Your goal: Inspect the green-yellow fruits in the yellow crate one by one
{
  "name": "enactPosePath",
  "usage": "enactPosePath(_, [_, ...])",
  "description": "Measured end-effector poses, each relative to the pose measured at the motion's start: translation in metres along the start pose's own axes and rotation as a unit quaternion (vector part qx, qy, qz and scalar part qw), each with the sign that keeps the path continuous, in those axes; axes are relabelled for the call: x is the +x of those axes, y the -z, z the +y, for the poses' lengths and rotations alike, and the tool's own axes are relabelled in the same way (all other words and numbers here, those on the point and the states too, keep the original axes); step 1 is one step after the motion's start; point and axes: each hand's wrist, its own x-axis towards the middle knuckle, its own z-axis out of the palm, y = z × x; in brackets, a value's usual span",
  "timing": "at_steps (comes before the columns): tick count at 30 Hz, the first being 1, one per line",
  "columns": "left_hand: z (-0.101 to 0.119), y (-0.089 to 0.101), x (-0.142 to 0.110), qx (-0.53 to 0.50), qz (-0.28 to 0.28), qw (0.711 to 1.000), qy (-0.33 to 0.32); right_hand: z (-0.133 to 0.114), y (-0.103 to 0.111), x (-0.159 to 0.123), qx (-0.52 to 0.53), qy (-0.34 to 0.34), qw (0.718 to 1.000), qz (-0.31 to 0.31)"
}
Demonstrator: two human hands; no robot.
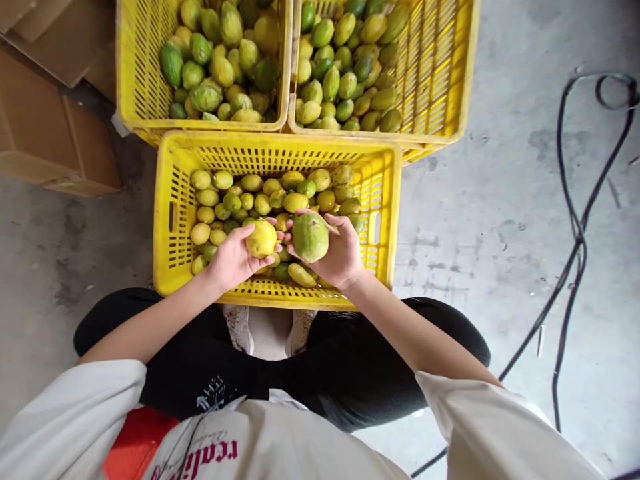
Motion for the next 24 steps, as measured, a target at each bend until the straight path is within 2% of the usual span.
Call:
enactPosePath(4, [0.007, -0.010, 0.001, -0.058, 0.061, 0.996, -0.016, -0.004, -0.003, 0.000, 0.015, 0.016, 1.000, -0.009])
enactPosePath(7, [0.009, -0.013, 0.001, -0.061, 0.068, 0.995, -0.039, -0.008, -0.006, 0.001, 0.000, 0.026, 1.000, 0.008])
enactPosePath(11, [0.007, -0.012, 0.002, -0.034, 0.036, 0.998, -0.032, -0.010, -0.006, 0.002, -0.002, 0.010, 1.000, 0.021])
enactPosePath(17, [0.001, -0.007, -0.001, 0.006, -0.048, 0.999, 0.020, 0.000, -0.001, -0.002, 0.034, -0.014, 0.999, -0.039])
enactPosePath(24, [-0.002, -0.006, -0.004, 0.015, -0.045, 0.999, -0.005, 0.012, 0.003, -0.002, 0.032, 0.006, 0.999, -0.042])
